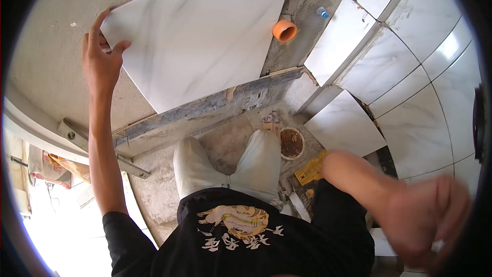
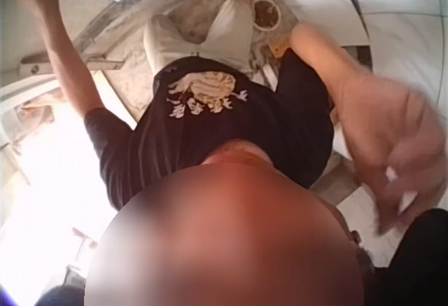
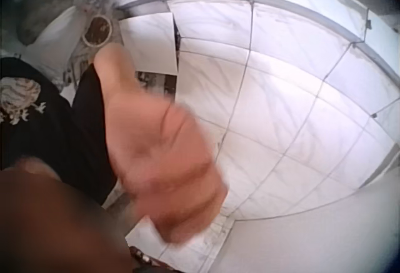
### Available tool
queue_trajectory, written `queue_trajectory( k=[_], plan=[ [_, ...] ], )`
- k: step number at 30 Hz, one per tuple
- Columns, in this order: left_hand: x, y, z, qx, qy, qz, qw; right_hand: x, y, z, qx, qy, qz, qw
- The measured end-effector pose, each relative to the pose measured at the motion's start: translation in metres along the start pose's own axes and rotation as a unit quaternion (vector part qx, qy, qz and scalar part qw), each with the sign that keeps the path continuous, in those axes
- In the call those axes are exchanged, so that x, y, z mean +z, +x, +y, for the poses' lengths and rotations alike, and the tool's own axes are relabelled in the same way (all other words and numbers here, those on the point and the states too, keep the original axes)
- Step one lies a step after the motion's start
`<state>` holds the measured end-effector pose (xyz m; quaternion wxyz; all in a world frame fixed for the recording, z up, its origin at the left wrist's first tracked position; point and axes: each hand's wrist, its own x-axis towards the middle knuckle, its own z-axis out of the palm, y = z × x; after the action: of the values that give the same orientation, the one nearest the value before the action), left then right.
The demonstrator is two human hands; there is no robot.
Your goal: The person is installing large ceramic tiles on a wall inside a room under renovation.
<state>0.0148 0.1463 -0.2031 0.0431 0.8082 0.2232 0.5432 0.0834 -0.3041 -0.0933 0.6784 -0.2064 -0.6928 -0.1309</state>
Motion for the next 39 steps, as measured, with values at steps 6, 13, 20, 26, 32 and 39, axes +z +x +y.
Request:
queue_trajectory(
  k=[6,13,20,26,32,39],
  plan=[
    [-0.001,0.003,0.006,-0.010,0.026,0.002,1.000,-0.053,-0.018,0.164,0.106,-0.383,0.203,0.895],
    [0.004,0.006,0.001,-0.014,0.003,0.003,1.000,-0.172,-0.089,0.312,0.380,-0.444,0.081,0.808],
    [0.006,0.005,0.002,-0.021,-0.027,0.003,0.999,-0.166,-0.104,0.324,0.441,-0.312,0.114,0.834],
    [0.007,0.005,-0.006,-0.003,-0.036,0.007,0.999,-0.165,-0.107,0.325,0.439,-0.312,0.100,0.836],
    [0.006,0.001,-0.004,0.015,0.008,0.003,1.000,-0.171,-0.112,0.327,0.429,-0.298,0.102,0.847],
    [0.012,-0.026,0.003,-0.081,-0.063,0.069,0.992,-0.170,-0.111,0.324,0.448,-0.316,0.086,0.832]
  ],
)
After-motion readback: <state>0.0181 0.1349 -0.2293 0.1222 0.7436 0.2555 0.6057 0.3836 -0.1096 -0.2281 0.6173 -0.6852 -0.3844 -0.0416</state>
